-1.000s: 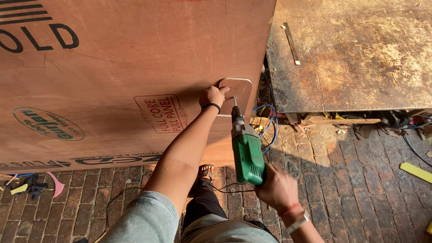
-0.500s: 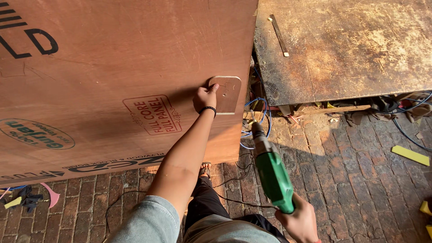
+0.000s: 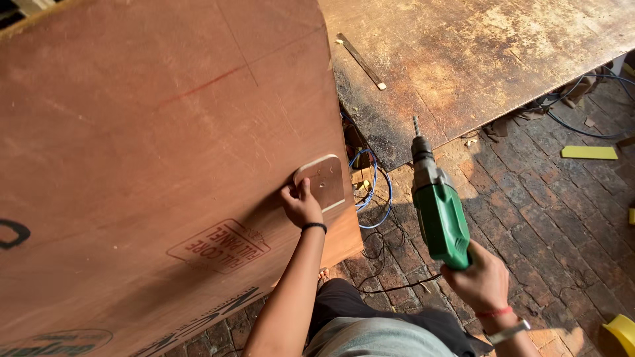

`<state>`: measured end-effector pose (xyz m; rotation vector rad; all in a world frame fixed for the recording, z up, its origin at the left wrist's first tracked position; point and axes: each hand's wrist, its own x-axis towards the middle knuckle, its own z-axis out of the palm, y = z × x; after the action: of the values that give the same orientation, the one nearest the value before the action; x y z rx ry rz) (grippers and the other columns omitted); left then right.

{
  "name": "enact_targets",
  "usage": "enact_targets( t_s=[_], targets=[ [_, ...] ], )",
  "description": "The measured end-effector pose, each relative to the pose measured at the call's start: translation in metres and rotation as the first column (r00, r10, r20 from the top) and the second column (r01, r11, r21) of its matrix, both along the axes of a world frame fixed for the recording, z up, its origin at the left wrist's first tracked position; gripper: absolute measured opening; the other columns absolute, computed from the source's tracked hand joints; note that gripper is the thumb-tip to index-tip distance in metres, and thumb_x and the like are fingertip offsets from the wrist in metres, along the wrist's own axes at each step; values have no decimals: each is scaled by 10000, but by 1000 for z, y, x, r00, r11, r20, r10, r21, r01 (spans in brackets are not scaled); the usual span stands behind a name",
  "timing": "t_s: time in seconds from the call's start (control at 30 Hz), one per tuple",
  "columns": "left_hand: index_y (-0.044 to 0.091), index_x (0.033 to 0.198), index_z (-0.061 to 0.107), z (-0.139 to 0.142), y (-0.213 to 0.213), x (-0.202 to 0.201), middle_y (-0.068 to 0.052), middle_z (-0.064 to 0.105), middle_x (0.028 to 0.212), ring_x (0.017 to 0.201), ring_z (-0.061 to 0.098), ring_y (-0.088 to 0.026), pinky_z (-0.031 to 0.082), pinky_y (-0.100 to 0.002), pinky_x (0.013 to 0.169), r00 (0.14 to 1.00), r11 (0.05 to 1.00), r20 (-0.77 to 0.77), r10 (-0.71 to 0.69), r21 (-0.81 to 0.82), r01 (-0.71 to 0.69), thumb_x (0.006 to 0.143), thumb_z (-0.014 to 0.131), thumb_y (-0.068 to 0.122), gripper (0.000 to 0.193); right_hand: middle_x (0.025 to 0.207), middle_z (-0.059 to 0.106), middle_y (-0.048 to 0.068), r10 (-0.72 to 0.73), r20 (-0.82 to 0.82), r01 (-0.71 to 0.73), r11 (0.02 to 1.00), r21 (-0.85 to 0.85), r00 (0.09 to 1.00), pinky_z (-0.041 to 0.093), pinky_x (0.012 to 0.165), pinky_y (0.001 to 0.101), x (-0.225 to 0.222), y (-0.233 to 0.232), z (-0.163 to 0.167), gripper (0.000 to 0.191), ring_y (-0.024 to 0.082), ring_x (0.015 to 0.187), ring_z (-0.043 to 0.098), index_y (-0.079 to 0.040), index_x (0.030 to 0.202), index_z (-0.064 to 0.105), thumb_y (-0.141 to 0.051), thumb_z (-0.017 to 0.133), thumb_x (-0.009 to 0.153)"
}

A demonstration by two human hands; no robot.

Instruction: The person carries a green corded power drill across a workshop, plugs its cord into a wall socket, and drills holes through a large plywood panel while holding a small wooden bracket piece against the surface. They then set the drill on a workbench and handle a green foam piece.

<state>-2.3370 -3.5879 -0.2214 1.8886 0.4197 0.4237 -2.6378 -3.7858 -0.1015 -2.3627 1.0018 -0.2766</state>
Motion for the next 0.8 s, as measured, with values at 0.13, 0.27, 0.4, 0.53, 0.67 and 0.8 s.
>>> enact_targets(
  t_s=[0.13, 0.27, 0.4, 0.53, 0.67, 0.8],
  targets=[
    [51, 1099, 614, -21, 25, -17, -82, 655, 928, 863, 635, -237, 536, -381, 804, 973, 968, 0, -233, -101, 232, 876, 835, 338, 426, 840, 741, 136, 10, -23, -12, 998, -57, 1000, 556, 712, 459, 54, -36, -2, 381, 327, 763, 723, -132, 1035, 738, -295, 796, 696],
    [73, 1065, 581, -33, 41, -42, -1, 607, 937, 891, 591, -116, 534, -292, 835, 869, 779, 192, -455, -387, 493, 895, 813, 89, 288, 881, 739, 163, 78, -105, -95, 982, -164, 991, 549, 741, 497, 120, -118, -19, 336, 386, 821, 705, -128, 977, 723, -351, 791, 736],
    [78, 1055, 569, -23, 38, -49, -11, 613, 990, 962, 617, -145, 548, -307, 918, 849, 703, 350, -396, -479, 525, 871, 761, -74, 306, 886, 731, 202, 202, -142, -232, 943, -239, 969, 541, 724, 530, 211, -211, -45, 327, 443, 829, 683, -133, 995, 720, -362, 764, 766],
    [68, 1007, 552, 10, 29, -64, -41, 663, 1056, 1135, 677, -200, 591, -338, 1005, 861, 663, 373, -347, -551, 506, 862, 688, -147, 292, 922, 740, 188, 328, -121, -349, 893, -283, 937, 544, 717, 546, 288, -264, -81, 278, 442, 848, 690, -134, 962, 719, -379, 746, 832],
    [51, 1028, 553, 46, 23, -84, -57, 675, 1087, 1211, 695, -230, 568, -299, 956, 875, 855, 333, -352, -266, 445, 907, 669, -163, 272, 924, 739, 188, 412, -159, -442, 847, -296, 897, 566, 673, 544, 326, -280, -104, 498, 406, 793, 710, -149, 1100, 726, -530, 825, 795],
    [34, 1033, 578, 77, 23, -106, -75, 680, 1124, 1259, 672, -246, 542, -321, 974, 854, 806, 368, -368, -331, 490, 939, 630, -154, 217, 990, 714, 190, 471, -170, -501, 801, -329, 866, 585, 748, 523, 339, -278, -112, 756, 374, 873, 716, -69, 1130, 703, -667, 880, 702]
  ],
)
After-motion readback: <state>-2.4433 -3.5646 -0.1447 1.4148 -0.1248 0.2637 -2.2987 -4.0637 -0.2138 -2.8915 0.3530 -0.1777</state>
